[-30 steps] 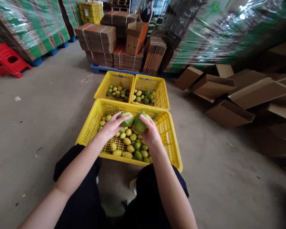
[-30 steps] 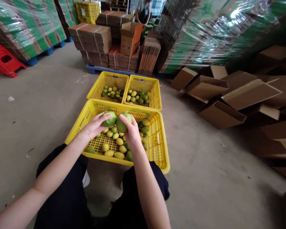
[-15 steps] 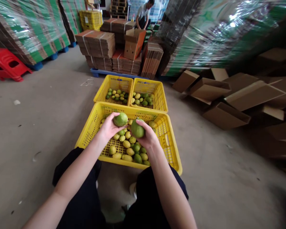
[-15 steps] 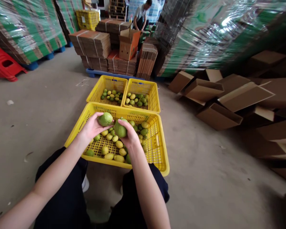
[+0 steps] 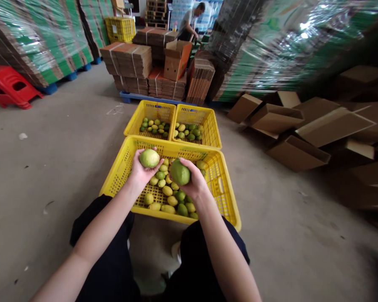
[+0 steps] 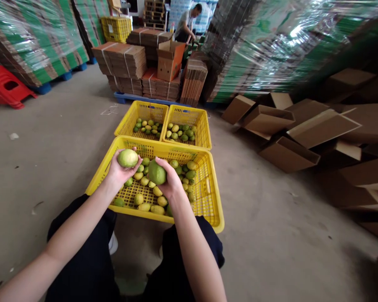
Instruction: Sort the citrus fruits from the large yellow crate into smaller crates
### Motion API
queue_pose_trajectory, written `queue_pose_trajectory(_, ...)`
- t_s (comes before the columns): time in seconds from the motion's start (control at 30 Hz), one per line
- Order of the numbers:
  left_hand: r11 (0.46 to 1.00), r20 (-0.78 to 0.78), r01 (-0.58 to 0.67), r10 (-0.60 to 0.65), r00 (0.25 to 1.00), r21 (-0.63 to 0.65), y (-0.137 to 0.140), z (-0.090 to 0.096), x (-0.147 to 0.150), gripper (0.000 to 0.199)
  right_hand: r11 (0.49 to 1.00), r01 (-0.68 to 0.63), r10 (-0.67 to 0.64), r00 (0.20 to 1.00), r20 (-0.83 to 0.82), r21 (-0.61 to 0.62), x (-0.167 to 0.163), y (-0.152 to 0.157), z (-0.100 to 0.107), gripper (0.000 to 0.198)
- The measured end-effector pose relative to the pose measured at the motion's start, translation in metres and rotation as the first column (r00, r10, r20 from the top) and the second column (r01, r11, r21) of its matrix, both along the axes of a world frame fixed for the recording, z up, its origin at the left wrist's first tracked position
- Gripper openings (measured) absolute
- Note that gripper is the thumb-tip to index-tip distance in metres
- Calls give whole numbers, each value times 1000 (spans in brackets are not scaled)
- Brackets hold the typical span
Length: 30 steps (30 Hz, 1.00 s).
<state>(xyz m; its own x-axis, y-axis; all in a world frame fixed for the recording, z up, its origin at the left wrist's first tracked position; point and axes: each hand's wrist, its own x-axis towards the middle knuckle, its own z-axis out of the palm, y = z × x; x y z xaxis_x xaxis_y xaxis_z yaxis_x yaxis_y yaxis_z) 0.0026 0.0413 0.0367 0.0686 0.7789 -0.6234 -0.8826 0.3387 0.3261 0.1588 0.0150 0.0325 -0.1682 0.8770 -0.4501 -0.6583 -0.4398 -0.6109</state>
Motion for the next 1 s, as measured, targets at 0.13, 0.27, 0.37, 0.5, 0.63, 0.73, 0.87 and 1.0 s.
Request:
queue_pose_trajectory(0.13, 1000, -7, -31, 31, 1000, 5, 1, -5, 1, 33, 994, 47, -44, 998, 33, -96, -1, 4, -6, 16)
queue_pose_trajectory(0.27, 999, 7, -20, 20, 1000, -25, 1, -5, 3, 35, 984, 61, -46, 995, 91, -169, -2, 7, -3, 24)
queue_pose_trajectory(0.37, 997, -3, -30, 30, 1000, -73, 2, -4, 2, 30, 985, 99, -89, 993, 75, -144, -5, 5, 2, 20)
queue_pose_trajectory(0.5, 994, -25, -69, 67, 997, -85, 4, -2, 0, 19, 990, 82, -78, 996, 31, -119, -6, 4, 0, 12)
queue_pose_trajectory(0.63, 989, 33, -99, 103, 994, -109, 4, 0, -1, 26, 978, 21, -26, 999, -22, -210, -3, 7, -9, 18)
queue_pose_trajectory(0.73, 991, 35, -80, 84, 996, -109, 4, -2, 1, 32, 961, 33, -52, 997, -63, -276, -2, 10, -18, 18)
queue_pose_trajectory(0.87, 993, -15, -83, 82, 997, -87, 4, -6, 3, 31, 974, 80, -102, 991, -92, -213, -4, 13, -29, 7)
queue_pose_trajectory(1.0, 993, 9, -115, 116, 993, -35, 3, -3, 2, 39, 971, 128, -138, 990, -34, -202, -6, 12, -30, 6)
